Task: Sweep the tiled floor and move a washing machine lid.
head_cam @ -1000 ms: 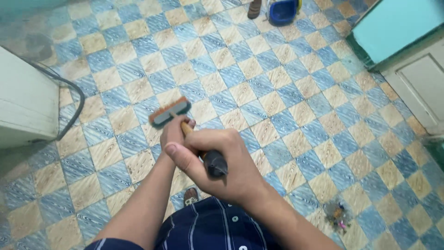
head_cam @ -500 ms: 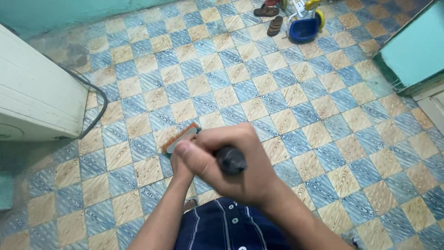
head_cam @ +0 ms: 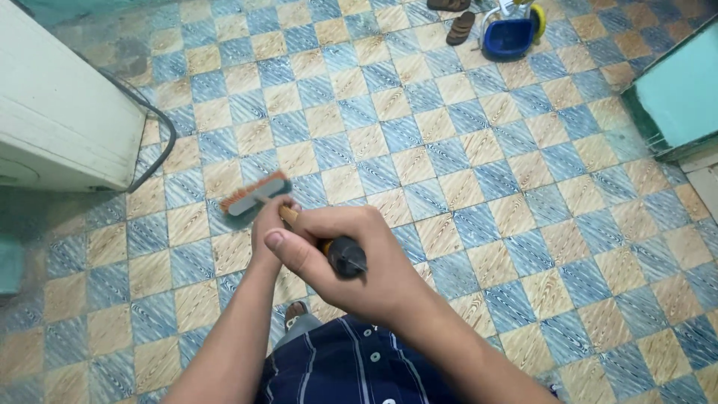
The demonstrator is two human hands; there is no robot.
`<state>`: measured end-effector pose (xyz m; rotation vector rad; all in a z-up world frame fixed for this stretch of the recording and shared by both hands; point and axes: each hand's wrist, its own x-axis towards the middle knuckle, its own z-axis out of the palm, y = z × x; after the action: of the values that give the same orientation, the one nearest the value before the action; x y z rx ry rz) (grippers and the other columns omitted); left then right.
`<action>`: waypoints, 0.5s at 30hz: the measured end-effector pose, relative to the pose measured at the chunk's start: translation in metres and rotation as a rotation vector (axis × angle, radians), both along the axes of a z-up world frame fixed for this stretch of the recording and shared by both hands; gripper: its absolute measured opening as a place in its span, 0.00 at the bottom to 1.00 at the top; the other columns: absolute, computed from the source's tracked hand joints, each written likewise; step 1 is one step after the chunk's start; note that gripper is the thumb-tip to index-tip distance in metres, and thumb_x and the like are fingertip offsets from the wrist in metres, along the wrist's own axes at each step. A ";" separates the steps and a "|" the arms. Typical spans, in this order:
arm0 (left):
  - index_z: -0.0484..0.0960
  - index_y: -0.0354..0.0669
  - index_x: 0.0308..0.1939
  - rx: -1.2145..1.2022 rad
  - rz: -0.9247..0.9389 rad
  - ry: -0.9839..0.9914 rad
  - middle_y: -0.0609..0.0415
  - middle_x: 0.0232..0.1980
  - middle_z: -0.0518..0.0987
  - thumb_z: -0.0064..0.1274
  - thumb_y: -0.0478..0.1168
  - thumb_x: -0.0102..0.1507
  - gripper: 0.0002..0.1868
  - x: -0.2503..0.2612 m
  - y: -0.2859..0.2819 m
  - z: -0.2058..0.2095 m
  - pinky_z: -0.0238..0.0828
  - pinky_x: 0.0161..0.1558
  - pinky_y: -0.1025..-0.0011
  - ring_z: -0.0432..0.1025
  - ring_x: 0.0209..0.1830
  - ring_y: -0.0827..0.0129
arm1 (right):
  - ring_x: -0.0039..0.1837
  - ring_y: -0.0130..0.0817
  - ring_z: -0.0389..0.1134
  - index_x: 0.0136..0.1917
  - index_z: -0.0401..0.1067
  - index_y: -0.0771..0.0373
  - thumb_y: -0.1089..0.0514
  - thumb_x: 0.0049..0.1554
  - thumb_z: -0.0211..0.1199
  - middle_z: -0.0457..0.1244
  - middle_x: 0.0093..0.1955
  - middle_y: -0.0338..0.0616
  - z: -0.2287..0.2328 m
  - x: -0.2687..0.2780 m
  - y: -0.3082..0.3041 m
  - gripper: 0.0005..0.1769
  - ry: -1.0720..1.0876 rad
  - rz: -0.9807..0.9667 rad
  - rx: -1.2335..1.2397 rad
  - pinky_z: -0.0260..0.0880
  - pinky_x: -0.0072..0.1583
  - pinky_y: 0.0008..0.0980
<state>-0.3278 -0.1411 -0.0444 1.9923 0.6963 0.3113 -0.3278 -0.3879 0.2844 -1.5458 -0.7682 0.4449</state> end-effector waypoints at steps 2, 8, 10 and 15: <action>0.83 0.46 0.48 0.086 -0.078 0.116 0.48 0.46 0.84 0.52 0.39 0.62 0.11 -0.011 -0.002 -0.021 0.71 0.51 0.69 0.77 0.46 0.62 | 0.32 0.21 0.57 0.32 0.71 0.66 0.51 0.63 0.62 0.59 0.27 0.38 -0.006 0.000 -0.001 0.22 0.010 0.022 -0.049 0.56 0.35 0.29; 0.84 0.47 0.47 0.218 -0.224 0.195 0.47 0.47 0.83 0.56 0.39 0.59 0.12 -0.028 -0.056 0.016 0.69 0.51 0.68 0.75 0.48 0.61 | 0.34 0.21 0.65 0.37 0.77 0.65 0.52 0.63 0.60 0.65 0.30 0.38 0.015 -0.008 -0.014 0.17 0.092 -0.040 -0.007 0.63 0.36 0.26; 0.83 0.46 0.46 0.226 -0.224 0.163 0.47 0.47 0.83 0.56 0.39 0.59 0.12 -0.028 -0.070 0.027 0.69 0.51 0.67 0.75 0.49 0.61 | 0.33 0.22 0.67 0.37 0.78 0.65 0.52 0.62 0.59 0.67 0.29 0.38 0.023 -0.008 -0.020 0.17 0.110 -0.061 -0.034 0.64 0.34 0.25; 0.82 0.46 0.44 0.245 -0.231 0.094 0.48 0.46 0.83 0.56 0.40 0.59 0.10 -0.034 -0.093 0.048 0.70 0.52 0.66 0.76 0.49 0.59 | 0.31 0.20 0.66 0.35 0.77 0.65 0.54 0.63 0.60 0.65 0.28 0.37 0.032 -0.014 -0.034 0.18 0.006 -0.084 0.109 0.64 0.34 0.24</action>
<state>-0.3619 -0.2340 0.0034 2.3085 0.4975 0.1708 -0.3418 -0.4222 0.3159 -1.4686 -0.7086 0.3400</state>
